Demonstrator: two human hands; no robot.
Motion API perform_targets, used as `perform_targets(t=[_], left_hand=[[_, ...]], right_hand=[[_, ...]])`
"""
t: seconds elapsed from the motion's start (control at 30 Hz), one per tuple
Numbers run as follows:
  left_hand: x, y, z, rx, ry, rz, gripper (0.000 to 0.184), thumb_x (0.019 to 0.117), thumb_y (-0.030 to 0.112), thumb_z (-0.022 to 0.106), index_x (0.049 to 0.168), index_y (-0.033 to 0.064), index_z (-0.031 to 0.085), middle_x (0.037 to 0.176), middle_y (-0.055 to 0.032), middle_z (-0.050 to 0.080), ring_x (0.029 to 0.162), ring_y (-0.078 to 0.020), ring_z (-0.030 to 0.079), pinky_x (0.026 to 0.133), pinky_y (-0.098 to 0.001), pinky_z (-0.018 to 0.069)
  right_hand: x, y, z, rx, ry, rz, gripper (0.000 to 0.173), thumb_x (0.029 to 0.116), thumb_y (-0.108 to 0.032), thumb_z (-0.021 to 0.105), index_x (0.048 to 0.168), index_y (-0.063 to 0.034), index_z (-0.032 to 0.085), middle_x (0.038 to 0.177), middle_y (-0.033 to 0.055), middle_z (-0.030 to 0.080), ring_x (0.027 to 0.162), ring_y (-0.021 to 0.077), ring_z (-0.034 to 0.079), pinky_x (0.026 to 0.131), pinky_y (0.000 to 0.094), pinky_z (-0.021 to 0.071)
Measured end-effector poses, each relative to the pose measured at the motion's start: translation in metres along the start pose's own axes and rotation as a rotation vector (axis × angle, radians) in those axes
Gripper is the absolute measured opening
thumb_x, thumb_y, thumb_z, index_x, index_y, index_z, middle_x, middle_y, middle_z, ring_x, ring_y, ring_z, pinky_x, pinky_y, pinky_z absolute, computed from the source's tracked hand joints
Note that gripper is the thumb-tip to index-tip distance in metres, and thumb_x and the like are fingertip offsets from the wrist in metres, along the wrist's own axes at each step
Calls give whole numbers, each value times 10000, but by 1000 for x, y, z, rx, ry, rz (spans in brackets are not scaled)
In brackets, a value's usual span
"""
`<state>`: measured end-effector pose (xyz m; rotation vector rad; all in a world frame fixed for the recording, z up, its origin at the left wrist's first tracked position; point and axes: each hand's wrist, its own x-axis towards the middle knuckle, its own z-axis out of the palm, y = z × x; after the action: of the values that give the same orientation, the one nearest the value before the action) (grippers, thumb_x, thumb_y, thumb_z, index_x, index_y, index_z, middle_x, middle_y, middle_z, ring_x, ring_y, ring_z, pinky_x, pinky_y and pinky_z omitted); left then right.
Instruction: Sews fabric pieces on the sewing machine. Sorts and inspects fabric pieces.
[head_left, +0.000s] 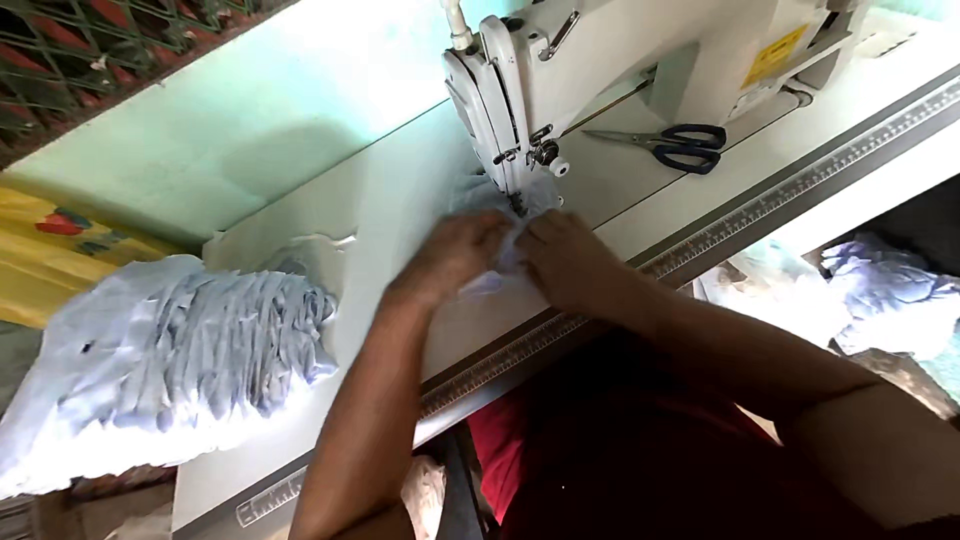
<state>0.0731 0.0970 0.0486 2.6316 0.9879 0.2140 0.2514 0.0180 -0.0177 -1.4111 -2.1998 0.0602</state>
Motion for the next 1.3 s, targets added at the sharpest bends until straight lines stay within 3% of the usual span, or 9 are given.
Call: perform_targets(t=[0.13,0.3,0.43,0.7,0.77,0.83,0.9,1.03,1.3], left_hand=[[1,-64,7,-77,71,216,341,992,-36,488,1208,43,739,1393,-144,642,1369,-311,550,1175,-501,401],[-19,-62,28,18,47,170,387,1013,19,485,1325,116,693,1445,-78,615,1415,-294,501,1187,-551,348],[-32,-29,46,140,84,70,349,1019,139,553,1350,142,664,1425,-111,600,1323,-339,542,1076,-659,354],[-28,17,65,254,114,-21,461,1071,360,455,1421,106,614,1235,-153,659,1141,-364,604,927,-586,449],[-25,12,68,289,128,-19,476,1074,377,431,1433,117,604,1338,-157,612,1216,-376,561,976,-587,423],[-22,4,68,288,113,-2,490,1074,378,414,1473,134,564,1585,-159,429,1447,-419,387,1135,-649,291],[-18,-8,64,236,120,31,483,1077,343,392,1479,128,551,1662,-112,330,1525,-399,283,1197,-657,205],[-12,-14,59,216,158,-6,492,1108,375,353,1463,105,562,1516,-120,535,1385,-353,504,1118,-632,343],[-7,-14,68,271,203,-36,431,1070,315,474,1466,174,570,1464,-113,576,1305,-370,552,1043,-631,395]], right_hand=[[12,-36,29,74,-81,-36,512,1018,-343,604,1409,-15,570,1375,216,604,1301,391,565,1090,603,423],[12,-35,28,6,-120,-33,539,1025,-389,591,1359,34,589,1272,209,632,1218,370,606,1052,568,456],[0,-17,15,-16,-131,-38,416,1031,-338,580,1261,-4,674,1299,196,640,1249,371,598,1067,602,442],[-23,25,-8,-93,-145,-30,388,1037,-362,545,1276,-89,682,1320,172,645,1320,415,558,1130,727,311],[-23,35,-6,-95,-143,-42,415,1043,-379,509,1296,-89,665,1380,176,622,1365,426,525,1118,757,296],[-21,40,-9,-64,-171,-15,442,1059,-392,494,1329,-77,647,1438,177,590,1404,424,489,1135,760,260],[-15,43,-9,-40,-137,-10,456,1064,-399,474,1308,-51,639,1388,179,618,1355,419,532,1130,733,293],[-4,42,-7,-57,-137,-2,481,1069,-374,482,1386,-27,586,1314,209,620,1279,439,552,1108,690,337],[0,46,0,-105,-177,-83,435,1049,-364,502,1316,-47,636,1470,217,539,1394,441,469,1137,660,325]])
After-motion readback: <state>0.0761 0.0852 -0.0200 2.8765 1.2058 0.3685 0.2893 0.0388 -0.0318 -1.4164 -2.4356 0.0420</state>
